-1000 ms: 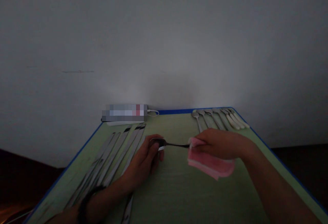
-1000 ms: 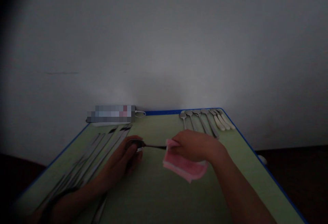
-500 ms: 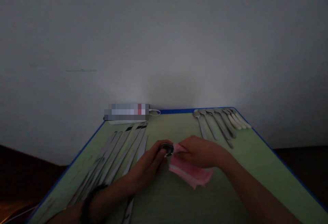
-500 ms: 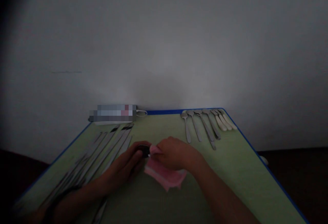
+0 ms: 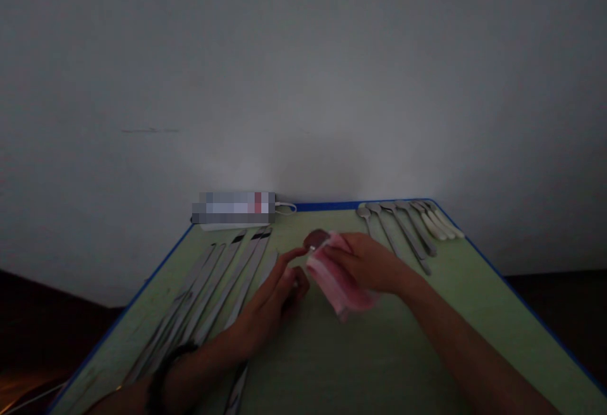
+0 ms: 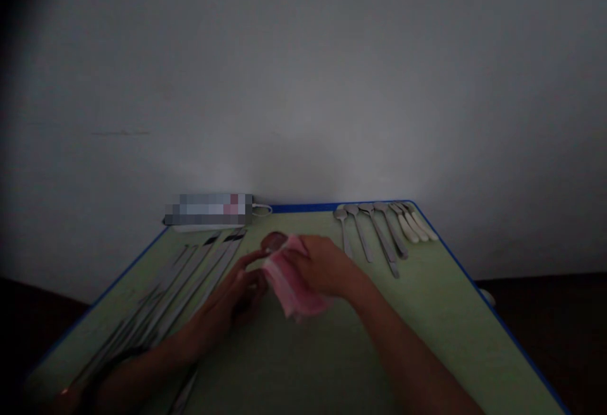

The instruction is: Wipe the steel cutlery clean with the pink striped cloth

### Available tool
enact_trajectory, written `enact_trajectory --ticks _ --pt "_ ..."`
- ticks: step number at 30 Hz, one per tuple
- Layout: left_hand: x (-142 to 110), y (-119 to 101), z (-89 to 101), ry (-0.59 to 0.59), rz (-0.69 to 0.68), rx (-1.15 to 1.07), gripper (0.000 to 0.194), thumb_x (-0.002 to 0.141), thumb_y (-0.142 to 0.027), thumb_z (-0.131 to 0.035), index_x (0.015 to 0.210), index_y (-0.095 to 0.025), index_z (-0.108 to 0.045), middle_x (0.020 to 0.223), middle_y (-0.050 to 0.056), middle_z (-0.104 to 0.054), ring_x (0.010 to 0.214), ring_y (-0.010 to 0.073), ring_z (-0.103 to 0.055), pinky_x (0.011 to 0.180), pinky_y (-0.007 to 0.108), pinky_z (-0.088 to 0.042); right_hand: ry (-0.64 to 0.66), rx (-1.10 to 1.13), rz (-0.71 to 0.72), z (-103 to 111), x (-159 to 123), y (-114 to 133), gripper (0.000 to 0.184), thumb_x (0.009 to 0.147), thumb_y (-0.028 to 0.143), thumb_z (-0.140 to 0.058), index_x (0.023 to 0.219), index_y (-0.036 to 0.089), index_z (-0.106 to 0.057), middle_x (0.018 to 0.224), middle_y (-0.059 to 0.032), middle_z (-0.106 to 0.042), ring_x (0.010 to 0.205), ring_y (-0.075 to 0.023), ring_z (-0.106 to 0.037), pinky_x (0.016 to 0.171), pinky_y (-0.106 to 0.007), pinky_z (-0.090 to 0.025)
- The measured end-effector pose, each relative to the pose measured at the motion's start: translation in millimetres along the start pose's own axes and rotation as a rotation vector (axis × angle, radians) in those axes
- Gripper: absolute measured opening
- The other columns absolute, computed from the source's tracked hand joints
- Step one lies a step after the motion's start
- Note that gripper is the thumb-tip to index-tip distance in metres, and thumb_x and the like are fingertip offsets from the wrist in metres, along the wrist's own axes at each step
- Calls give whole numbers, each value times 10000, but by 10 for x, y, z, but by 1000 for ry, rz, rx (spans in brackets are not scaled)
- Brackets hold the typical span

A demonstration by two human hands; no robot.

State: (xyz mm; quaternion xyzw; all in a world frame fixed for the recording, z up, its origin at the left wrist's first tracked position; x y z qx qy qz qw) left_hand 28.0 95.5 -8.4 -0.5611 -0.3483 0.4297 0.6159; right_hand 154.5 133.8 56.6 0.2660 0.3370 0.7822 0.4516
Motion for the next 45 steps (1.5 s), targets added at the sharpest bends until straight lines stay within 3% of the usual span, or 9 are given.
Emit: enact_trajectory --ticks 4,8,12,20,26,31,34,39,45 --pt "19 17 12 -20 11 76 213 922 -379 -380 1038 -227 -472 756 -31 -472 571 92 -409 492 177 -349 -324 540 -133 118 48 -242 324 815 467 -471 764 171 -593 670 0 -587 590 -117 -491 549 -235 -350" --pt "-26 -154 -147 156 -52 297 198 916 -326 -392 975 -194 -527 844 6 -540 675 120 -481 589 210 -395 -428 1100 -211 -144 53 -345 309 730 485 -580 814 188 -598 691 3 -609 609 -123 -529 581 -242 -401" --pt "-66 -211 -254 277 -100 417 258 924 -346 -361 873 -175 -548 750 -9 -526 628 115 -474 586 216 -380 -470 1265 -270 -335 6 -320 293 687 456 -636 758 176 -587 653 10 -591 574 -112 -512 551 -235 -396" --pt "-34 -106 -206 253 -79 539 301 922 -372 -344 725 -174 -459 619 -42 -452 548 101 -424 515 209 -320 -553 1000 -361 -247 -60 -505 393 707 543 -568 779 158 -595 661 -15 -597 580 -125 -516 530 -234 -392" --pt "-65 -144 -239 315 -76 528 307 911 -371 -361 720 -163 -481 608 -43 -427 538 96 -407 487 198 -299 -567 700 -234 -29 -36 -494 437 745 533 -532 944 155 -625 869 -68 -652 722 -162 -565 609 -258 -432" --pt "-98 -136 -241 338 -50 455 340 919 -385 -349 706 -161 -491 605 -41 -449 544 98 -436 508 200 -323 -648 510 -264 191 -76 -548 415 731 516 -559 876 136 -642 789 -53 -645 667 -164 -539 556 -265 -399" --pt "-106 -131 -243 333 -31 395 334 910 -390 -377 700 -161 -502 624 -35 -462 577 106 -446 535 204 -339 -658 375 -202 320 -66 -477 336 747 457 -564 823 139 -638 760 -46 -639 669 -163 -533 589 -279 -399" --pt "-35 -76 -146 186 47 161 299 935 -381 -304 871 -164 -500 656 -36 -451 574 105 -417 541 209 -353 -551 179 -91 399 -6 -290 185 772 329 -547 807 157 -605 764 -36 -634 673 -153 -524 632 -288 -396" --pt "10 -74 -73 113 49 341 276 914 -401 -357 892 -185 -526 622 -57 -412 549 102 -390 512 201 -316 -117 6 83 158 41 -8 138 766 289 -563 801 166 -616 696 14 -602 627 -105 -487 573 -224 -337"
Point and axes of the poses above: each hand's wrist, its own x-axis towards the middle knuckle, its own z-axis out of the back of the hand, y = z × x, the point moved 9 cm from there along x, towards the middle knuckle
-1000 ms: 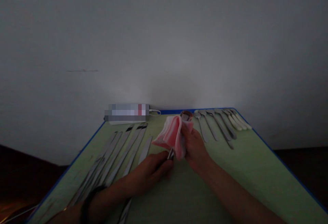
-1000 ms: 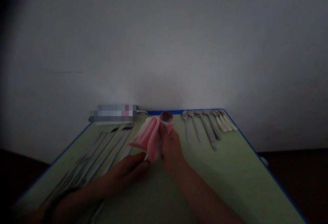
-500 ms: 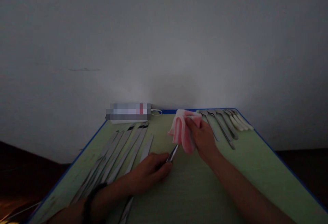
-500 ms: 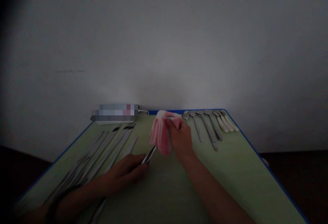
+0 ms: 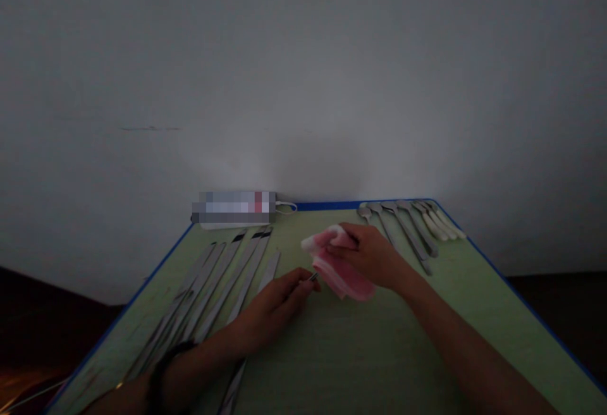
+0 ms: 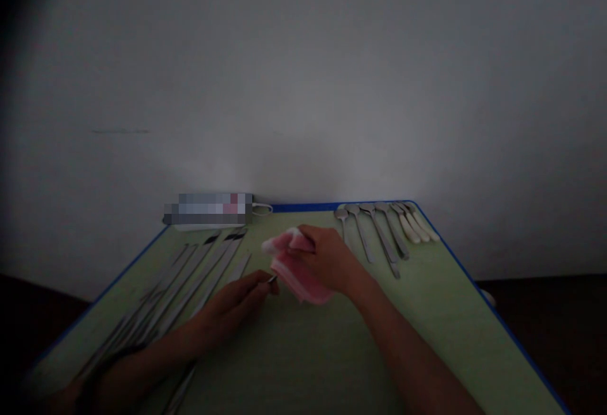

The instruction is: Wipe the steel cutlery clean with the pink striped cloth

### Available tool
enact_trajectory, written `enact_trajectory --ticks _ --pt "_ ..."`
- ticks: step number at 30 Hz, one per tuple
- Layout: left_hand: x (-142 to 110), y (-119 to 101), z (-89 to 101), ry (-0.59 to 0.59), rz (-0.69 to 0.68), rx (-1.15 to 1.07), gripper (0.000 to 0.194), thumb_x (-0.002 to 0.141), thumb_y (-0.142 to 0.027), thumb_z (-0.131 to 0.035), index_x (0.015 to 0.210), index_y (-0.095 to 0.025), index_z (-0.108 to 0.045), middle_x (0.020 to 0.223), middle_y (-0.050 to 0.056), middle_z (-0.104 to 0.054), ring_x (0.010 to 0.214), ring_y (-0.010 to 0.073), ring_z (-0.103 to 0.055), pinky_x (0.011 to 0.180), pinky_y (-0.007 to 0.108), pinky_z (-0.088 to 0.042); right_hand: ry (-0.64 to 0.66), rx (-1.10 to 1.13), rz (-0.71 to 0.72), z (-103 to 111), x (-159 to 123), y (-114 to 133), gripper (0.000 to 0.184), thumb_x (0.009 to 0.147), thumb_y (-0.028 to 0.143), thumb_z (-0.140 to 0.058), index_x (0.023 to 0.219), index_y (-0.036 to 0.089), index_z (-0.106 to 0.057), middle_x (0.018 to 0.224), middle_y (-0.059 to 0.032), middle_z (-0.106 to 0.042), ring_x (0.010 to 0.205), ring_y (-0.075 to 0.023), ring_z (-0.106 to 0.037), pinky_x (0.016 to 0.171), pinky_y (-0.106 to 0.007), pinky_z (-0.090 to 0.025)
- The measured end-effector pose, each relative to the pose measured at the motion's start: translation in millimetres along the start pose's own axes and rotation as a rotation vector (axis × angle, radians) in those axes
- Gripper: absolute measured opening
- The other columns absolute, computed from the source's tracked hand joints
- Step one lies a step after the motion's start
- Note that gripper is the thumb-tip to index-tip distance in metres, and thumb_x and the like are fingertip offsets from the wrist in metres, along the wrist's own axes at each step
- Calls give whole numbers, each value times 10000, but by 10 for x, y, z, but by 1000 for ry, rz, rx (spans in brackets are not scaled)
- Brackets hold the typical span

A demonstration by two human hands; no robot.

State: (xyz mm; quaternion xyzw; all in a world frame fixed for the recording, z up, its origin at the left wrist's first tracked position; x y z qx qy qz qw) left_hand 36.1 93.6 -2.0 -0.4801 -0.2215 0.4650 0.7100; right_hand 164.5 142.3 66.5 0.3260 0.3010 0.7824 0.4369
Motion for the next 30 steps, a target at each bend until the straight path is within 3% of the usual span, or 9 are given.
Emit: enact_trajectory --ticks 5,11,13,17,21,25,30 --pt "-31 -92 -11 26 -63 100 281 921 -366 -350 890 -193 -571 680 -29 -517 635 131 -486 581 216 -370 160 -95 -8 -107 -59 5 194 738 348 -605 701 159 -592 635 23 -574 579 -90 -459 525 -209 -297" --pt "-52 -145 -33 40 -132 120 280 925 -344 -353 882 -190 -583 763 -9 -588 696 147 -528 651 224 -392 307 -11 -63 -250 -90 -74 197 708 352 -637 752 161 -654 667 10 -630 598 -105 -503 533 -212 -333" --pt "-41 -128 16 -5 -123 108 279 922 -349 -356 874 -190 -580 756 -13 -579 682 144 -518 643 222 -391 207 38 -65 -219 -50 -69 202 727 358 -622 762 162 -659 669 10 -632 611 -109 -511 546 -214 -341" --pt "-16 -65 146 -127 -62 65 301 910 -387 -360 792 -182 -547 657 -30 -499 612 135 -467 577 218 -377 -160 170 -85 -142 -18 -126 260 799 402 -534 786 163 -636 704 2 -626 639 -118 -521 585 -227 -365" --pt "-8 -3 152 -130 -3 26 303 897 -410 -369 796 -182 -541 593 -45 -423 542 121 -413 509 209 -350 -386 313 -175 -247 -110 -307 357 856 454 -405 830 165 -612 702 -10 -608 634 -136 -523 573 -241 -377" --pt "-13 28 159 -142 10 54 304 887 -404 -376 808 -175 -559 596 -38 -445 555 125 -431 508 207 -355 -469 385 -233 -331 -189 -368 321 869 421 -372 863 177 -580 808 -41 -623 741 -162 -557 662 -263 -416" --pt "-23 35 196 -184 -5 68 277 877 -374 -399 830 -175 -586 611 -26 -518 580 144 -482 550 228 -390 -450 593 -279 -472 -198 -393 236 841 349 -418 948 186 -551 888 -51 -619 805 -158 -564 739 -275 -439"
Point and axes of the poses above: each hand's wrist, its own x-axis towards the middle knuckle, its own z-axis out of the back of the hand, y = z × x, the point moved 9 cm from there along x, towards the middle knuckle
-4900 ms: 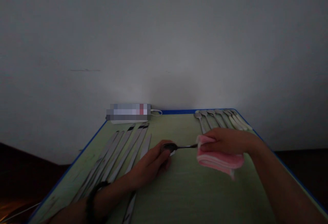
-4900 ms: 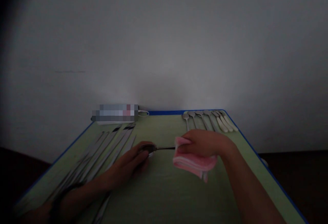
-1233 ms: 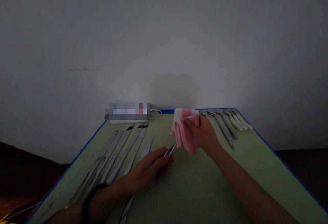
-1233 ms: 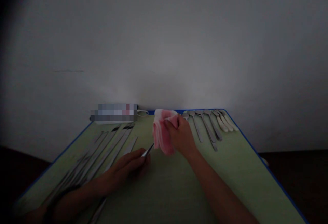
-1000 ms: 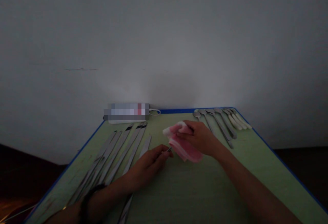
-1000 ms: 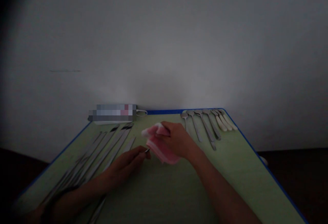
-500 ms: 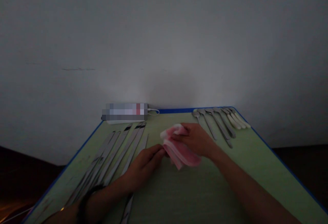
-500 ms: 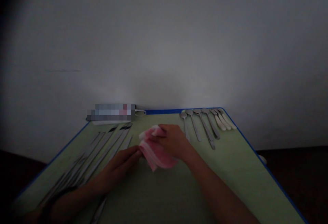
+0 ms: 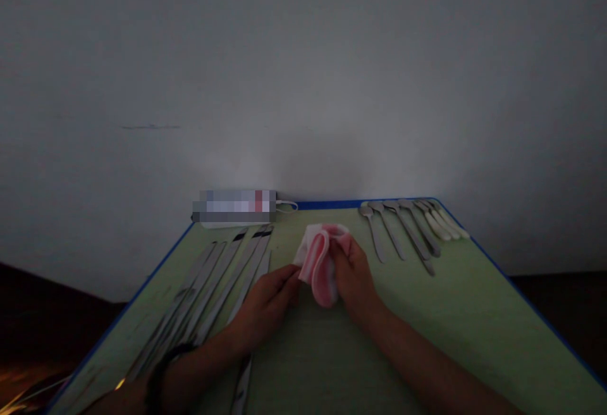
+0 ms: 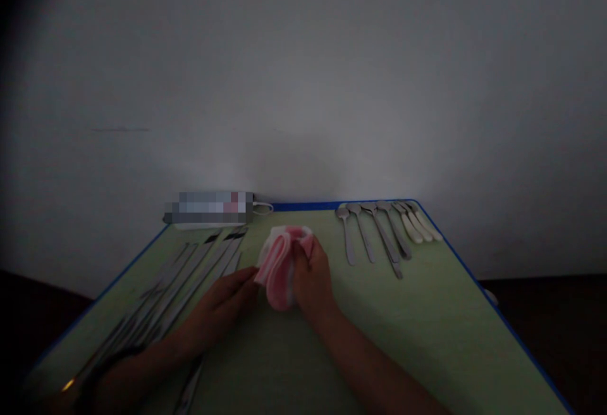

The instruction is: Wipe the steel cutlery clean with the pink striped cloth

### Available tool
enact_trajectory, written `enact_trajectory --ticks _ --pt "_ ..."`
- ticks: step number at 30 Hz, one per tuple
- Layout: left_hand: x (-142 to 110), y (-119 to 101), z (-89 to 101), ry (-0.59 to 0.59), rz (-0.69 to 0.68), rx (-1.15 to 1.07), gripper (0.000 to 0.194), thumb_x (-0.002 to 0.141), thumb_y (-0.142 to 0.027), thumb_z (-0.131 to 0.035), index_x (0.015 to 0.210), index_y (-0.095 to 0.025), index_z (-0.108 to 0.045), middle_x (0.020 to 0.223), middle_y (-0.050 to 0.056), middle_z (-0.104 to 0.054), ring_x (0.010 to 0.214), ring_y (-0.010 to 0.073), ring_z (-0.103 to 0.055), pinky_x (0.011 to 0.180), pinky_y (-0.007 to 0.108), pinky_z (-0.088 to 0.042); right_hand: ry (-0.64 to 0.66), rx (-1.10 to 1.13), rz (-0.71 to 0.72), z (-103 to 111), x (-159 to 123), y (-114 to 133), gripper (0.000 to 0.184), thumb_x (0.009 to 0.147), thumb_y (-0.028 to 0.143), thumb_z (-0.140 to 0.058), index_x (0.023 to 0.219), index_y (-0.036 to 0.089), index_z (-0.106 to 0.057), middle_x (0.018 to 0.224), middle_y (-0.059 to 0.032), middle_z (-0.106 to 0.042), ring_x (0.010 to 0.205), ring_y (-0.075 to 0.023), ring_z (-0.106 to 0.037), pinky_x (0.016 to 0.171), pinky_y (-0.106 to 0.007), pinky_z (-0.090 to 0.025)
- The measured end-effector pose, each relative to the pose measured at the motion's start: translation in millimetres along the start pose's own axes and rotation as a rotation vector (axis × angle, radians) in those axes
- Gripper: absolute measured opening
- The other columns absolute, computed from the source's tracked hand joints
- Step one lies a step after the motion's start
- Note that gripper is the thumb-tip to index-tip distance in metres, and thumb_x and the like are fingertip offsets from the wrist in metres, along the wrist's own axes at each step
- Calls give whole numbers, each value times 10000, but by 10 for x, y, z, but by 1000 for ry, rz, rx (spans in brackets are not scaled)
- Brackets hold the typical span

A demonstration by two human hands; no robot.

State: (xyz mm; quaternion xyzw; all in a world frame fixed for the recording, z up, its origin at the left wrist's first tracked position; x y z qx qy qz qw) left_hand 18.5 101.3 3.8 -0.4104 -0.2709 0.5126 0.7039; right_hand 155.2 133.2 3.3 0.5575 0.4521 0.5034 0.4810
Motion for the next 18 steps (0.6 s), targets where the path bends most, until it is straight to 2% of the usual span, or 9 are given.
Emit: enact_trajectory --ticks 6,11,14,18 --pt "14 -95 -3 -1 -30 -29 308 907 -357 -363 948 -185 -614 814 19 -638 758 190 -569 701 263 -443 93 66 -51 -60 50 -116 232 758 287 -525 965 183 -526 884 -34 -606 785 -145 -557 717 -263 -449" --pt "28 -119 -35 19 -1 36 318 912 -367 -356 958 -173 -603 803 24 -637 733 189 -572 658 262 -436 185 -1 23 -8 162 -54 219 725 291 -585 914 183 -559 830 -15 -614 750 -139 -555 702 -259 -447" --pt "24 -117 -67 45 -24 51 298 918 -348 -348 983 -178 -583 833 25 -635 757 183 -576 680 259 -430 178 -95 82 37 195 -5 195 763 339 -554 856 171 -590 796 -20 -621 729 -140 -551 685 -258 -433" --pt "18 -84 -91 55 -37 85 286 919 -334 -338 950 -170 -571 793 18 -610 698 164 -552 648 251 -413 99 -167 118 84 185 11 278 828 406 -454 780 170 -591 692 -5 -584 634 -127 -502 582 -236 -386"
Point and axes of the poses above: each hand's wrist, its own x-axis towards the middle knuckle, its own z-axis out of the back of the hand, y = z × x, the point moved 9 cm from there along x, towards the middle knuckle
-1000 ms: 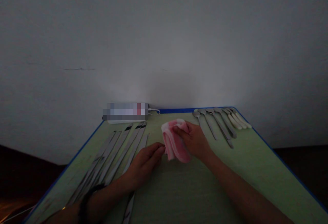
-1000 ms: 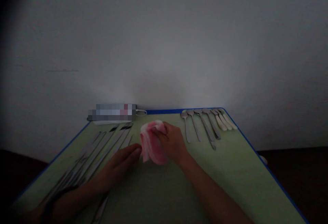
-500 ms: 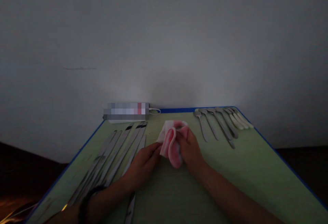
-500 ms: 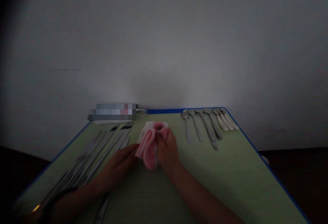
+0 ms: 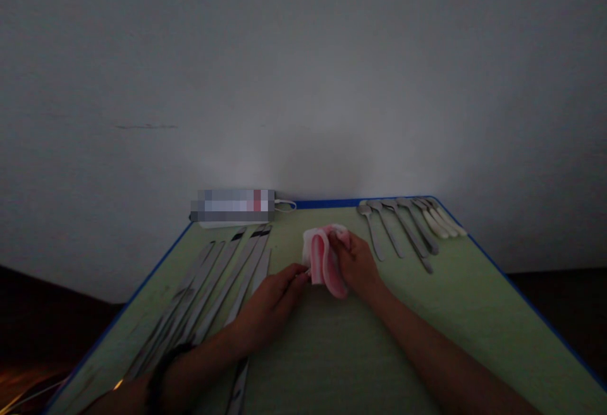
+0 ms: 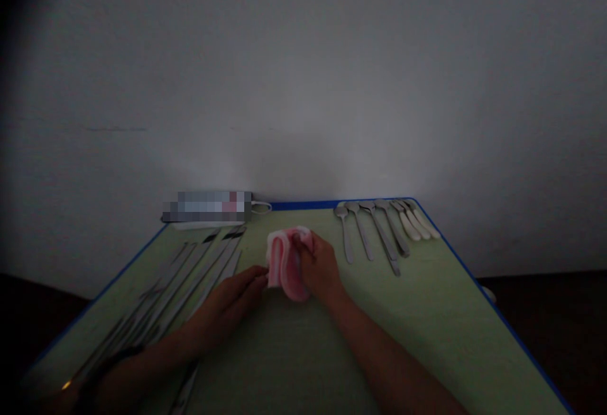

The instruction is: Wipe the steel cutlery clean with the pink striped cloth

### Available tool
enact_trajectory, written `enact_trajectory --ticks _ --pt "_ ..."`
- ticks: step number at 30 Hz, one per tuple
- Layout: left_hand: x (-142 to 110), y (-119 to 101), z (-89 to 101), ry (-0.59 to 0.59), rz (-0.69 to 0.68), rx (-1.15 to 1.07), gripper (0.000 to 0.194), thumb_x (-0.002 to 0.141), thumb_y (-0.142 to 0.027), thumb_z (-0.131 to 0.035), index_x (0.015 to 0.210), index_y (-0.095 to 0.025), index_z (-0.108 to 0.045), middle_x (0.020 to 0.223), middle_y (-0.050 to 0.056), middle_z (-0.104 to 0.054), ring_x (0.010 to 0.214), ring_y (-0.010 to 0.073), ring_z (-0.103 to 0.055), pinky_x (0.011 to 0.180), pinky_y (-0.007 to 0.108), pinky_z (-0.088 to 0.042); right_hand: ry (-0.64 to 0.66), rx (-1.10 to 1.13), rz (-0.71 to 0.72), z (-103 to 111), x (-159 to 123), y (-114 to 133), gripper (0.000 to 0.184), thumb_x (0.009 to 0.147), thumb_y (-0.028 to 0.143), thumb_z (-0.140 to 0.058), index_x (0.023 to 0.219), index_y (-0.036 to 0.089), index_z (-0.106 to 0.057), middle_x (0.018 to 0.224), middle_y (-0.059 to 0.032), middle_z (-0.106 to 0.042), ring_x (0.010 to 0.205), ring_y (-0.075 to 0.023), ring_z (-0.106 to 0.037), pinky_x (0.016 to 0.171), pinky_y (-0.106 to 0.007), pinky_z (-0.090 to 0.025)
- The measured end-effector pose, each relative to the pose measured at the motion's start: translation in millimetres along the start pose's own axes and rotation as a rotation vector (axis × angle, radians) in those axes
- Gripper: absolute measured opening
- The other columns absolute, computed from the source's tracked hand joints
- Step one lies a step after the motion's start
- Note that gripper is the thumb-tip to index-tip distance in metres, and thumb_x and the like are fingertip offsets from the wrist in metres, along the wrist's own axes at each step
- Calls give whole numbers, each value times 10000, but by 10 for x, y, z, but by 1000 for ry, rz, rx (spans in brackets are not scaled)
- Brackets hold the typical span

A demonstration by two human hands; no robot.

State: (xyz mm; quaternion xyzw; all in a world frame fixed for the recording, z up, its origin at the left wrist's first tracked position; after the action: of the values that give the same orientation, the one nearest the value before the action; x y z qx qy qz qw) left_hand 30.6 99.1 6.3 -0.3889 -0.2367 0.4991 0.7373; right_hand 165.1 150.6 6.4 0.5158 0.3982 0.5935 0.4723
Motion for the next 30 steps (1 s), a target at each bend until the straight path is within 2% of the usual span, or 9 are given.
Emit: enact_trajectory --ticks 3,6,9,11,13,17,24,28,30 --pt "1 22 -6 -2 4 4 275 914 -325 -332 917 -163 -554 685 -10 -544 616 145 -503 589 238 -392 -73 30 -19 26 -33 -22 357 836 471 -421 657 180 -523 584 24 -488 541 -107 -423 502 -224 -326" --pt "7 59 -6 -1 21 -18 269 912 -341 -335 858 -169 -533 613 -38 -476 551 127 -450 538 225 -362 -74 53 -53 8 -52 -57 401 840 502 -401 635 178 -517 559 26 -457 522 -103 -398 483 -226 -300" --pt "9 90 23 -32 29 -34 279 910 -363 -342 818 -174 -525 614 -37 -473 560 129 -448 533 224 -354 2 88 -60 -53 -51 -78 355 834 473 -435 712 175 -584 627 7 -531 592 -118 -463 540 -229 -347" --pt "8 95 35 -47 26 -49 289 911 -376 -344 818 -175 -529 640 -27 -498 588 137 -467 547 230 -364 80 200 -97 -116 -55 -115 269 804 429 -501 819 184 -612 726 -3 -594 678 -133 -519 627 -242 -400" --pt "8 88 36 -50 19 -69 302 915 -386 -335 836 -176 -537 689 -11 -536 622 148 -491 569 239 -382 164 359 -198 -195 -76 -183 229 748 372 -578 884 191 -606 784 -5 -622 722 -140 -550 681 -259 -429" --pt "11 89 33 -52 23 -54 311 917 -383 -334 869 -171 -557 735 7 -576 654 159 -511 598 250 -399 256 533 -392 -289 -134 -253 217 632 263 -659 818 179 -585 716 15 -621 646 -124 -554 630 -245 -434" --pt "11 110 28 -52 39 -66 302 910 -380 -357 888 -177 -580 719 2 -584 636 155 -509 575 242 -399 182 594 -486 -256 -131 -285 166 575 156 -606 738 180 -590 640 39 -599 573 -104 -521 577 -226 -403" --pt "15 94 37 -56 43 -132 288 907 -374 -371 899 -179 -584 790 23 -610 720 178 -550 642 265 -429 117 618 -514 -252 -131 -352 162 592 177 -615 753 182 -600 639 34 -606 585 -117 -533 585 -239 -406" --pt "9 82 50 -76 24 -186 251 901 -363 -401 960 -189 -572 838 31 -615 786 185 -556 675 265 -433 93 638 -486 -252 -112 -369 182 610 216 -641 786 185 -607 671 30 -620 617 -123 -550 620 -249 -419"
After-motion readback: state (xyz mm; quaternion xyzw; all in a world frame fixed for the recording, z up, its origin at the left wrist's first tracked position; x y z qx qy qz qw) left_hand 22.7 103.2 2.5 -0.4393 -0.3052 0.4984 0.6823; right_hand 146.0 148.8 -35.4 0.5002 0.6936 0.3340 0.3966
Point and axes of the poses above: each hand's wrist, its own x-axis towards the middle knuckle, its own z-axis out of the back of the hand, y = z × x, the point moved 9 cm from there along x, towards the middle knuckle
